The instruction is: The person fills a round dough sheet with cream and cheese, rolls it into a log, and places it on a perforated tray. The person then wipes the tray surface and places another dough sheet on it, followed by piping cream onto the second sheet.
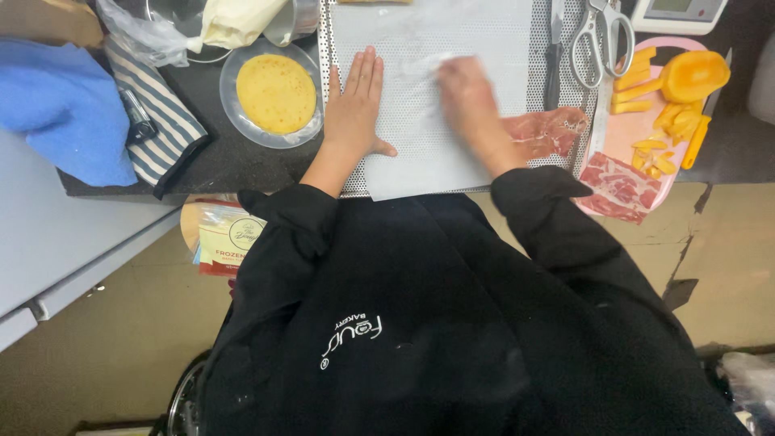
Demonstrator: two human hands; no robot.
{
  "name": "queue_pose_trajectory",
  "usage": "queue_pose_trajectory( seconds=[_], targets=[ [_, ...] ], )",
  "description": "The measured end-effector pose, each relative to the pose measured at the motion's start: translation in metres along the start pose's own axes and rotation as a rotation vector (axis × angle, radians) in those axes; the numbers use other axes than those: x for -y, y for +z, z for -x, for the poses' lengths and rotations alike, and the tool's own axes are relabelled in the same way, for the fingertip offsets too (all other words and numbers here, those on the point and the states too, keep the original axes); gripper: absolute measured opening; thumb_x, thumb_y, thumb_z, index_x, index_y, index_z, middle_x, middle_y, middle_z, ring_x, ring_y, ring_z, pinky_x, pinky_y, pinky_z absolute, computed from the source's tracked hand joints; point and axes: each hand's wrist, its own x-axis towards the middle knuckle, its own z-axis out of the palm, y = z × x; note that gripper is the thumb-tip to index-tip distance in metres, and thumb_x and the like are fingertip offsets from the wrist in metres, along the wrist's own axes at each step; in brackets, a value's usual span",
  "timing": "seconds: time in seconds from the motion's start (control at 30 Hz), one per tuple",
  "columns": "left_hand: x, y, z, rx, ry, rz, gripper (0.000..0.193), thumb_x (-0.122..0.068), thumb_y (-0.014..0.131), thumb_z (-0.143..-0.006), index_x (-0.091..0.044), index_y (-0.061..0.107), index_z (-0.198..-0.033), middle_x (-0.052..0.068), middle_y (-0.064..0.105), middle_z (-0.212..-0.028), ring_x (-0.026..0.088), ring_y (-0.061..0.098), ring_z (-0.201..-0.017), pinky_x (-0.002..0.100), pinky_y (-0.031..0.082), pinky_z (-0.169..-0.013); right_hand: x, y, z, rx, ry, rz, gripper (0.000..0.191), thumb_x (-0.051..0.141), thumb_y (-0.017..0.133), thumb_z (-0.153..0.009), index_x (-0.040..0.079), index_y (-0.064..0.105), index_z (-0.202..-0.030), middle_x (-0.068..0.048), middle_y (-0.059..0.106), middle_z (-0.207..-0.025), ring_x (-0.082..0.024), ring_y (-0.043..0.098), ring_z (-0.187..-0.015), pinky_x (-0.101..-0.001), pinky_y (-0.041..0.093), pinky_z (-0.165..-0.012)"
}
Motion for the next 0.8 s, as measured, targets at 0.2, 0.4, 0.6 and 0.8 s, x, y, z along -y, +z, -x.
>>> queue_pose_trajectory(
  seconds=[0.2, 0.4, 0.6, 0.8],
  targets=[
    [0.001, 0.000, -0.001, 0.006, -0.001, 0.001, 0.161, -0.066, 0.092, -0.038, 0.002, 0.013, -0.160, 0.016, 0.010, -0.169, 0.027, 0.011, -0.157, 0.057, 0.012, -0.124, 0.000, 0.008, -0.017, -0.004, 0.025, -0.097, 0.023, -0.007, 0.067, -0.086, -0.002, 0.070, -0.108, -0.017, 0.066, -0.113, -0.036, 0.063, -0.105, -0.0421, 0.055, -0.090],
    [-0.002, -0.003, 0.000, 0.026, -0.008, 0.002, 0.160, -0.066, 0.092, -0.037, 0.003, 0.014, -0.159, 0.018, 0.010, -0.168, 0.028, 0.011, -0.156, 0.058, 0.011, -0.123, 0.000, -0.009, -0.013, -0.033, 0.051, -0.013, 0.025, -0.006, 0.066, -0.086, -0.002, 0.070, -0.111, -0.017, 0.065, -0.118, -0.036, 0.062, -0.110, -0.0419, 0.054, -0.093],
    [-0.005, -0.007, 0.001, 0.008, 0.017, 0.007, 0.160, -0.066, 0.092, -0.039, 0.006, 0.015, -0.159, 0.020, 0.011, -0.168, 0.030, 0.011, -0.156, 0.060, 0.011, -0.123, -0.003, 0.018, 0.034, 0.080, 0.028, -0.069, 0.030, -0.007, 0.065, -0.085, 0.000, 0.070, -0.114, -0.015, 0.066, -0.122, -0.033, 0.063, -0.112, -0.0412, 0.056, -0.094],
    [-0.003, -0.014, 0.013, -0.065, 0.057, 0.030, 0.149, -0.063, 0.091, -0.045, 0.008, 0.021, -0.157, 0.022, 0.013, -0.167, 0.032, 0.013, -0.156, 0.061, 0.015, -0.122, -0.113, -0.044, 0.022, -0.254, 0.284, -0.091, 0.018, -0.010, 0.072, -0.088, -0.002, 0.075, -0.104, -0.015, 0.070, -0.105, -0.031, 0.070, -0.095, -0.0358, 0.057, -0.082]
  ],
)
